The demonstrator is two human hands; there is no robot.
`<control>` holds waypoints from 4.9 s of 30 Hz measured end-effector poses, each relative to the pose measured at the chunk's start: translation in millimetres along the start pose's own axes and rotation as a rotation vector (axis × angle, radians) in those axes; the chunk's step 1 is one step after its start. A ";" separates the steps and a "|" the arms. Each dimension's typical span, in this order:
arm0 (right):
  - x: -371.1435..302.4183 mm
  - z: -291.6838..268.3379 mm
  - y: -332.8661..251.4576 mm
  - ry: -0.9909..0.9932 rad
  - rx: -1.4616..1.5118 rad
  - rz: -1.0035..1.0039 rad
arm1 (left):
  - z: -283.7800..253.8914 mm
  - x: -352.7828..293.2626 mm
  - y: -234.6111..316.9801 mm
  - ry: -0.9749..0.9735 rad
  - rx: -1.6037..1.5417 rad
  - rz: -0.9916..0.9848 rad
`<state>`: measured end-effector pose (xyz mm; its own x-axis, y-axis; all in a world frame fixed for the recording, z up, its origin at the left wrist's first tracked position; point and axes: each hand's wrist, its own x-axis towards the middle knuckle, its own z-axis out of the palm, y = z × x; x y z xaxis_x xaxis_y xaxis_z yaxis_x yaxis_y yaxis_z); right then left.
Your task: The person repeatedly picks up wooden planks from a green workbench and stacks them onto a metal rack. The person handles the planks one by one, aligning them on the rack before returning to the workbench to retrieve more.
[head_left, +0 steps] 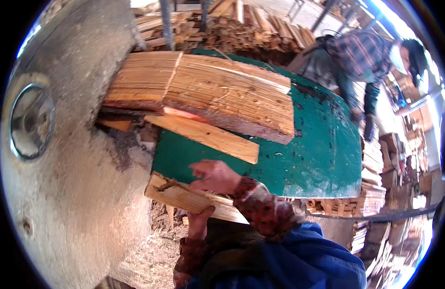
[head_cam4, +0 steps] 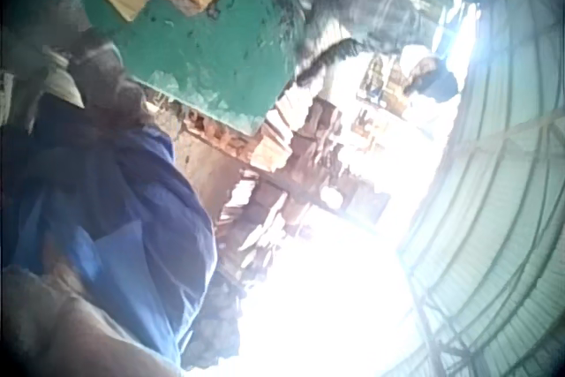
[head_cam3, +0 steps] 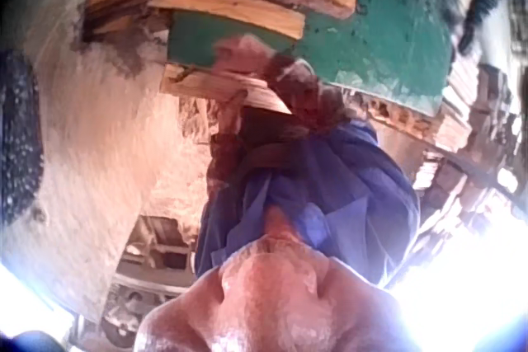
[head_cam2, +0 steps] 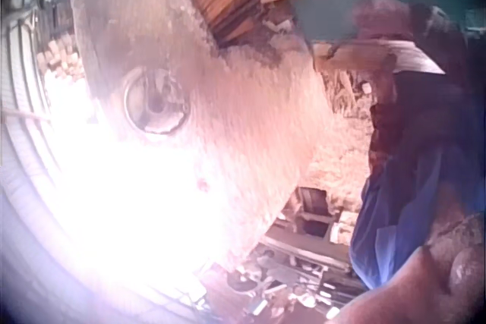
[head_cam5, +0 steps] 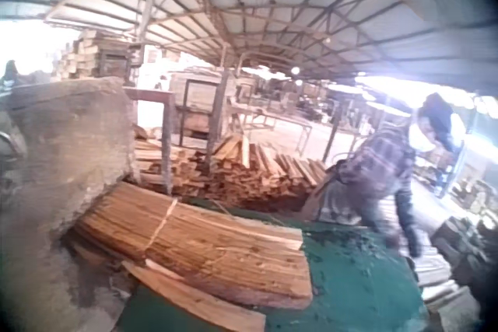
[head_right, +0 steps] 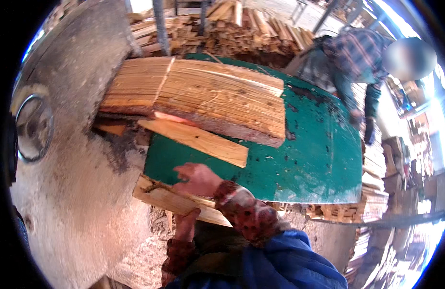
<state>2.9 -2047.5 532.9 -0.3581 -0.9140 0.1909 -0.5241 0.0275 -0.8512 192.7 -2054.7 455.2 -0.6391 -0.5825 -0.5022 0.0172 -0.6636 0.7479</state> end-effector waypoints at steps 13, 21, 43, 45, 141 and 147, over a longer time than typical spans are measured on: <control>-135.5 -125.6 147.7 0.993 -0.228 0.651 | 7.5 46.4 30.4 0.011 0.065 -0.086; -171.2 -107.0 105.4 0.589 -0.611 0.747 | -8.1 63.3 18.1 0.085 -0.019 -0.018; -88.1 -28.6 28.9 0.232 -0.527 0.271 | -3.8 66.1 51.4 0.113 -0.040 -0.101; -84.1 -16.9 15.8 -0.039 -0.539 0.233 | -3.9 65.9 48.8 0.168 -0.069 -0.130; 298.2 136.0 52.0 -0.330 -1.018 -0.336 | -45.7 85.7 56.8 0.356 -0.124 0.215; 311.3 179.5 51.1 -0.210 -0.868 -0.367 | -45.2 84.3 57.9 0.314 -0.036 0.157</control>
<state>3.3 -2403.2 461.1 0.0433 -0.9767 0.2103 -0.9948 -0.0616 -0.0815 174.6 -2163.4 436.6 -0.3593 -0.7911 -0.4951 0.1278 -0.5672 0.8136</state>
